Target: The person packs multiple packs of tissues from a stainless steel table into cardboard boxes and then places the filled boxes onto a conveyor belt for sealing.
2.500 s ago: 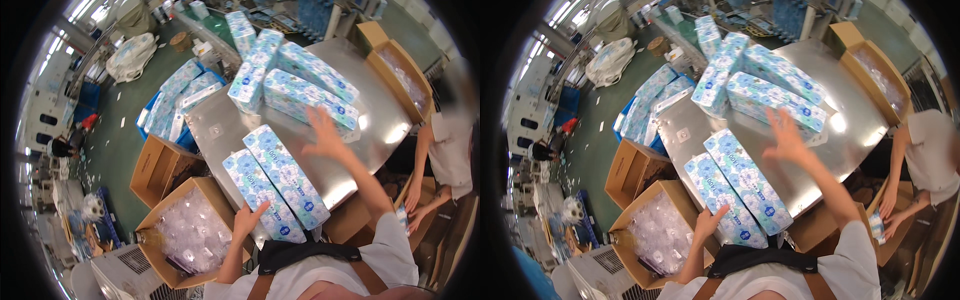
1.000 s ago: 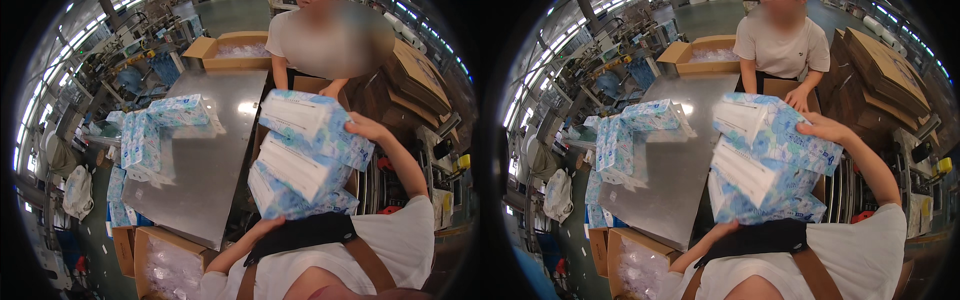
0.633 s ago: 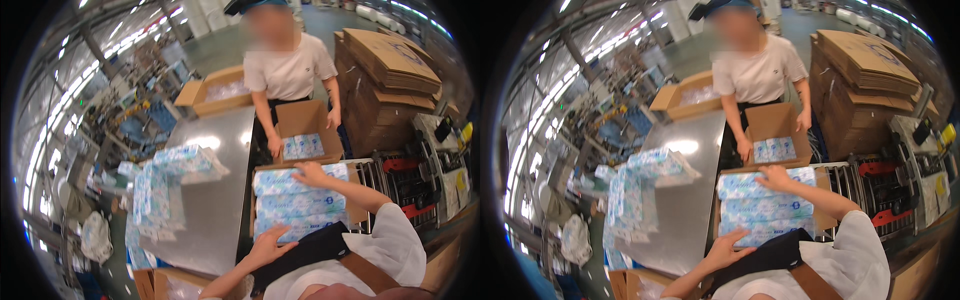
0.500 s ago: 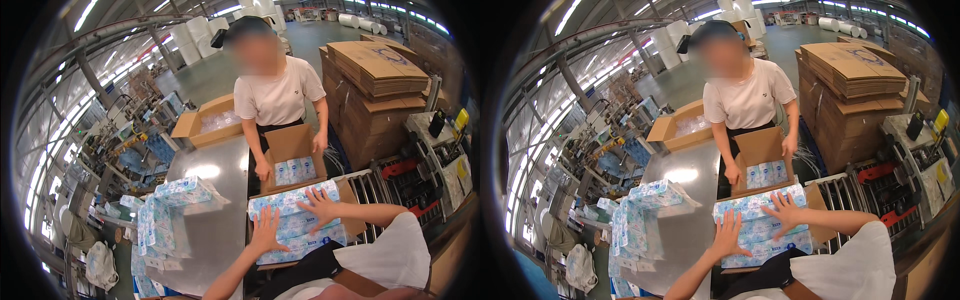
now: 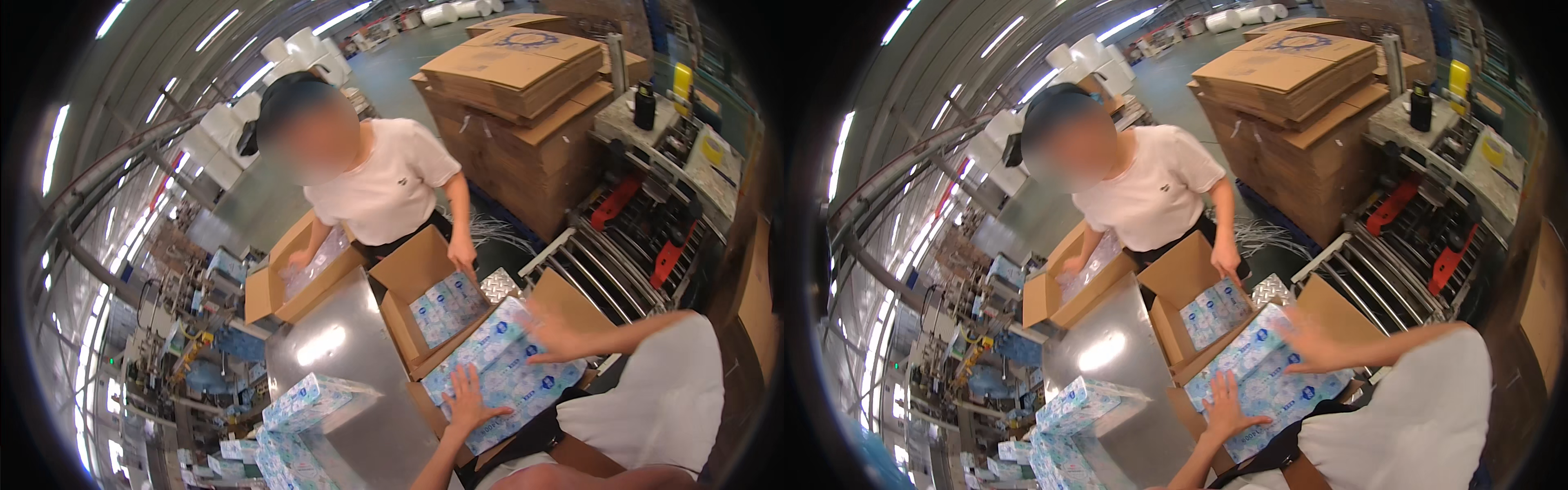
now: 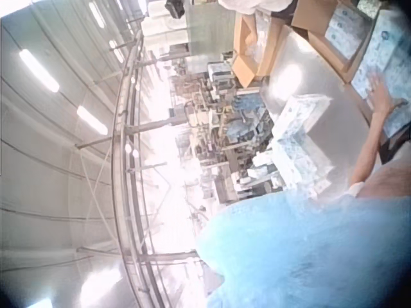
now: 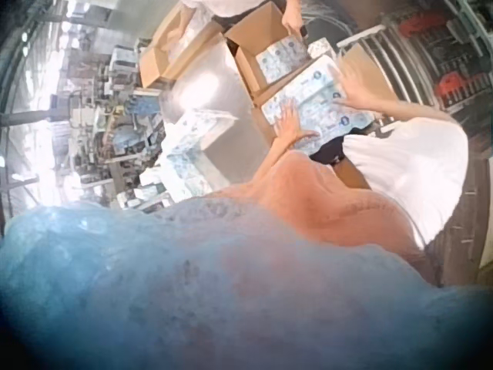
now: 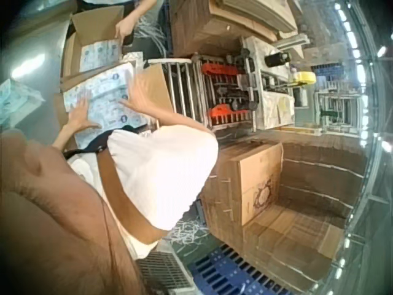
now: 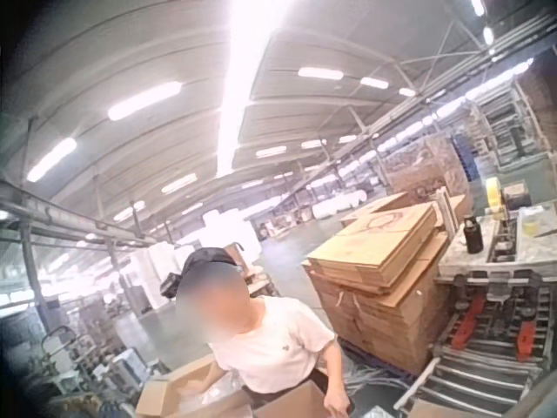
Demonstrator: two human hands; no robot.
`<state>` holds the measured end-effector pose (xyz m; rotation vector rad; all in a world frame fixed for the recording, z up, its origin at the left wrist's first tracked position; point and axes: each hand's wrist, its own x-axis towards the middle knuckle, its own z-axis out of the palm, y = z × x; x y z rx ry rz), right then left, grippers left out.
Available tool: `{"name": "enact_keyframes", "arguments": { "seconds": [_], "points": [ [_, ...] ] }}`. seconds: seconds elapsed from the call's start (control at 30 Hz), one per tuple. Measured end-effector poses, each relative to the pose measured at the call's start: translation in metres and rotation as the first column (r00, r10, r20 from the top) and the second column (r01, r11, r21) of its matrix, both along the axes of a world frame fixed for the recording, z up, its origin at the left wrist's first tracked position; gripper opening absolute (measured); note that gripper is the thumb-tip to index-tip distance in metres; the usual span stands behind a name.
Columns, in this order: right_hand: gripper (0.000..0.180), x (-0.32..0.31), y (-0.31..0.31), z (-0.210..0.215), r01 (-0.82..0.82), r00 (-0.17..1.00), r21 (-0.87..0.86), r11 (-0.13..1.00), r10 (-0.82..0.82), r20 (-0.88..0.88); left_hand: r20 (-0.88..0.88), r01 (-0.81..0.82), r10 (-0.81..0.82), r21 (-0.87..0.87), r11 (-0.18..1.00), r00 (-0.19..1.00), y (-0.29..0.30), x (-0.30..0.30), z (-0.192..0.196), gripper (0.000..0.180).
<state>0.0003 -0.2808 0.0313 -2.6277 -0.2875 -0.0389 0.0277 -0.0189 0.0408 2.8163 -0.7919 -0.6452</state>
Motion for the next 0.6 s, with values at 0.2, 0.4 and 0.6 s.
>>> {"name": "enact_keyframes", "arguments": {
  "seconds": [0.2, 0.4, 0.6],
  "points": [
    [0.105, -0.009, 0.008, 0.007, 0.712, 0.669, 0.565, 0.417, -0.157, -0.727, 0.112, 0.179, -0.161, -0.183, 0.967, 0.981, -0.050, 0.011, -0.013, 0.138],
    [0.131, 0.000, 0.046, -0.027, 0.842, 0.418, 0.394, 0.368, 0.017, -0.908, 0.131, 0.135, -0.113, -0.176, 0.975, 0.985, -0.059, 0.023, -0.011, 0.141],
    [0.130, 0.006, 0.033, -0.062, 0.808, 0.408, 0.415, 0.419, 0.110, -0.906, 0.118, 0.263, -0.256, -0.043, 0.964, 0.959, -0.062, 0.028, -0.023, 0.144]
  ]
}}
